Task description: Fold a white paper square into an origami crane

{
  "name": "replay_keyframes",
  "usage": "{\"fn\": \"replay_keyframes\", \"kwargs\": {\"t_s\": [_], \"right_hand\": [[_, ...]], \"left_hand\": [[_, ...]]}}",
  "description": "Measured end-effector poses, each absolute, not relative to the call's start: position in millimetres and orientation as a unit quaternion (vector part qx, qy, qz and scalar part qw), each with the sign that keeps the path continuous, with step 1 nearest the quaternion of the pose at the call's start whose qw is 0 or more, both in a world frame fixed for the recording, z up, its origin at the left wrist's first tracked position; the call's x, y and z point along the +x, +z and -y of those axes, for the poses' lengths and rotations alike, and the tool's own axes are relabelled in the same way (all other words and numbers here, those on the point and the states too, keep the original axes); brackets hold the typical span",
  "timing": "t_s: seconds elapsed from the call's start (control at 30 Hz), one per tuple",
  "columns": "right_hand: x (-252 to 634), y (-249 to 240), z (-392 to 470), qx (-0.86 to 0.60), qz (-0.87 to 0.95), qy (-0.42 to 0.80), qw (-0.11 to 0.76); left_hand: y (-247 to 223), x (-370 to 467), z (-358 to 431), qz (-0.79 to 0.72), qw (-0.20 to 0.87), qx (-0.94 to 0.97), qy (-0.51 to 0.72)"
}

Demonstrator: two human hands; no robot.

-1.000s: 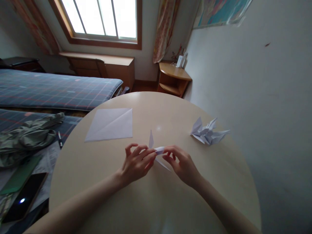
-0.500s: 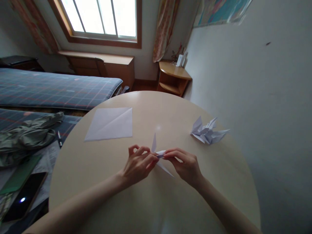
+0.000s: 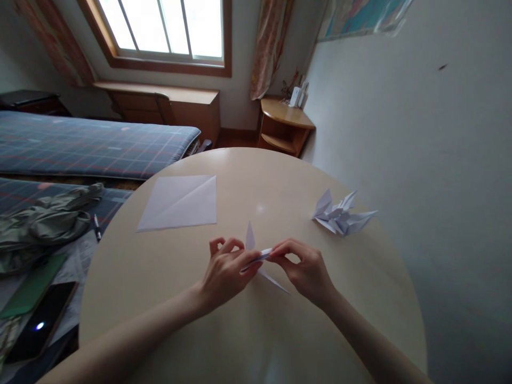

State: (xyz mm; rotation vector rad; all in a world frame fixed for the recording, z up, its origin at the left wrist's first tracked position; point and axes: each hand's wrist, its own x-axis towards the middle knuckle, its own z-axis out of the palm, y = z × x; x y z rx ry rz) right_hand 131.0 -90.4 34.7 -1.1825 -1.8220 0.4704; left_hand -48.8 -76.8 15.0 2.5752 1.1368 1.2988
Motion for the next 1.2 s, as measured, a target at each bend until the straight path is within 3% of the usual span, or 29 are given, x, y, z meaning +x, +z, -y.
{"fn": "replay_keyframes", "kwargs": {"t_s": [0.23,0.5,0.83,1.03,1.2], "right_hand": [[130.5,35.3,93.3,-0.508,0.694,0.228,0.456],[138.3,40.8,87.0,-0.487,0.768,0.198,0.365],[139.1,38.2,85.1,-0.499,0.669,0.338,0.435],[143.5,39.6,85.6,-0.453,0.712,0.315,0.434],[142.1,44.9,88.5,-0.394,0.796,0.209,0.41]], "left_hand": [[17.9,-49.7,76.8,-0.359,0.033,0.831,0.423],[18.0,-50.0,77.6,-0.344,0.001,0.836,0.427],[25.4,-51.5,76.8,-0.33,0.023,0.834,0.442],[26.1,-52.2,76.4,-0.342,0.044,0.832,0.435],[27.8,-50.9,78.8,-0.362,0.067,0.826,0.426]]}}
